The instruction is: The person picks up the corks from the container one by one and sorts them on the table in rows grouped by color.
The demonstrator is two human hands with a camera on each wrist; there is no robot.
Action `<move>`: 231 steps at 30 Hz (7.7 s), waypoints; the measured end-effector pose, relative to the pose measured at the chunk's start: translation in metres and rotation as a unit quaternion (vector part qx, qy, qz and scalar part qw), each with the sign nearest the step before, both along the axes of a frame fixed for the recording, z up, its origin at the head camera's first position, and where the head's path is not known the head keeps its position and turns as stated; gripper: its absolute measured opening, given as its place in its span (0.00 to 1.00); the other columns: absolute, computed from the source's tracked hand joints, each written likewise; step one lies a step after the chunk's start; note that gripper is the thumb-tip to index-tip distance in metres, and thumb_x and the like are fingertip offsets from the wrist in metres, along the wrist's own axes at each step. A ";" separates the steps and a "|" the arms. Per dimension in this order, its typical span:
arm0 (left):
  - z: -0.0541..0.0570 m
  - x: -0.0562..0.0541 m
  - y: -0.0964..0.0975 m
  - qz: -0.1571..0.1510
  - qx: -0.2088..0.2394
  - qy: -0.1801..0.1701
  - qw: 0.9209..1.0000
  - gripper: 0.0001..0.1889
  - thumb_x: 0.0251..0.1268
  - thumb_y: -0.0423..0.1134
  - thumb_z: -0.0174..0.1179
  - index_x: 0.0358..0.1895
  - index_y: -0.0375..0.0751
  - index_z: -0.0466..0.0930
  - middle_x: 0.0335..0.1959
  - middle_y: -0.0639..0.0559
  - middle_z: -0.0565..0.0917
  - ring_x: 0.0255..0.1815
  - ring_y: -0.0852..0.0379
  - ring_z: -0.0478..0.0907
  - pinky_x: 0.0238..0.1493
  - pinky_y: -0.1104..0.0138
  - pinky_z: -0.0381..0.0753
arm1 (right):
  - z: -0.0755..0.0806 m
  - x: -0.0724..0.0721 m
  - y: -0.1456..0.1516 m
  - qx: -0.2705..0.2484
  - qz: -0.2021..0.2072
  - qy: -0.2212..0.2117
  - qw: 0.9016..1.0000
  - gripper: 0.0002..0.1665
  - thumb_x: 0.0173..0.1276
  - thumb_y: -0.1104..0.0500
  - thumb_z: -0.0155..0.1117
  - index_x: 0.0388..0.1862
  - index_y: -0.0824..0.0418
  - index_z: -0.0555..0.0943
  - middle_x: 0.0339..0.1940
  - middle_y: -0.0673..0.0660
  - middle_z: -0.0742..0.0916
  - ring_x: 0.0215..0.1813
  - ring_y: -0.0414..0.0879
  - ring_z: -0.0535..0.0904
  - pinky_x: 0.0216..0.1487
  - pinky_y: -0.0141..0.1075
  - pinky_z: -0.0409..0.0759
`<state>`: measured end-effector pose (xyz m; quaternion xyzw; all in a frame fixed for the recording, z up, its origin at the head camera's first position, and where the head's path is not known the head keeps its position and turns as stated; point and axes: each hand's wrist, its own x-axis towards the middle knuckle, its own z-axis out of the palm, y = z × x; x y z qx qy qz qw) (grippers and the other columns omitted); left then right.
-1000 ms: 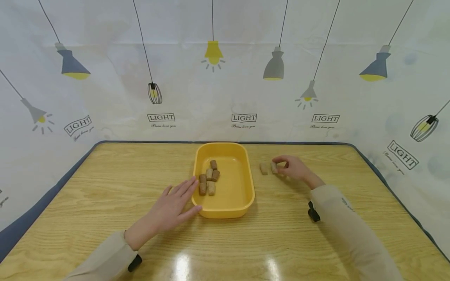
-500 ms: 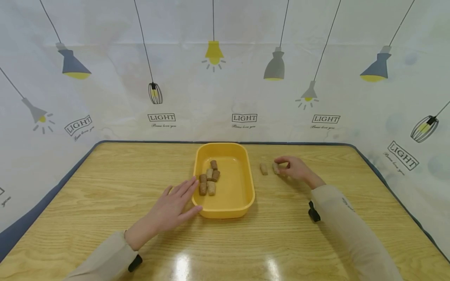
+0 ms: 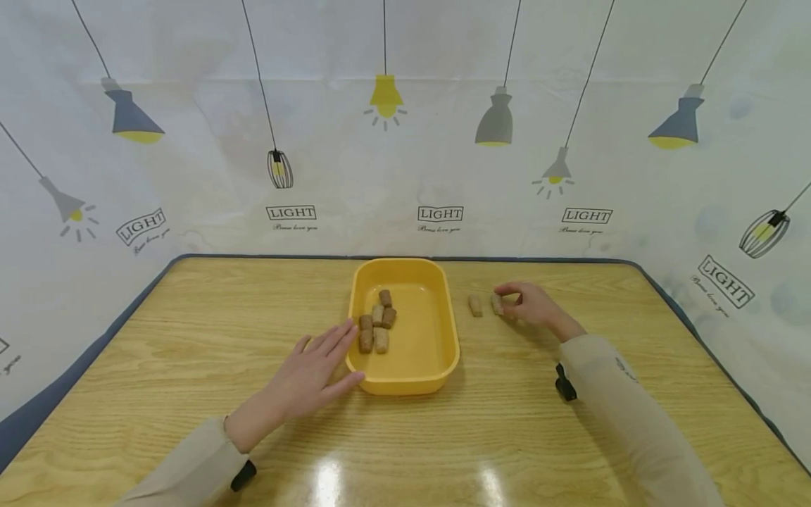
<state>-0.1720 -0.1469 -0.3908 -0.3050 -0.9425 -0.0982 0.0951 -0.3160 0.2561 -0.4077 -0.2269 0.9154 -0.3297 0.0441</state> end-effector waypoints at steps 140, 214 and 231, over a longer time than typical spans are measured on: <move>0.000 0.000 0.000 -0.001 -0.005 0.004 1.000 0.37 0.63 0.61 0.39 0.67 0.37 0.53 0.67 0.46 0.53 0.64 0.49 0.53 0.57 0.46 0.54 | 0.033 -0.005 -0.216 0.097 0.101 -0.094 0.986 0.25 0.54 0.65 0.61 0.54 0.63 0.74 0.49 0.55 0.78 0.48 0.44 0.71 0.53 0.35 0.67; -0.002 0.001 0.001 -0.003 -0.002 0.008 1.000 0.37 0.63 0.60 0.40 0.67 0.37 0.53 0.67 0.45 0.53 0.64 0.48 0.53 0.56 0.46 0.55 | 0.090 -0.003 -0.073 0.048 0.088 0.035 0.994 0.23 0.58 0.58 0.61 0.53 0.64 0.74 0.49 0.58 0.79 0.35 0.47 0.74 0.39 0.41 0.72; -0.002 0.001 0.001 -0.005 -0.003 0.010 1.000 0.36 0.64 0.60 0.40 0.67 0.37 0.53 0.67 0.45 0.53 0.65 0.50 0.52 0.56 0.46 0.55 | 0.068 0.003 -0.010 0.043 0.045 0.021 0.998 0.23 0.60 0.61 0.59 0.55 0.68 0.72 0.50 0.65 0.77 0.31 0.49 0.75 0.35 0.41 0.72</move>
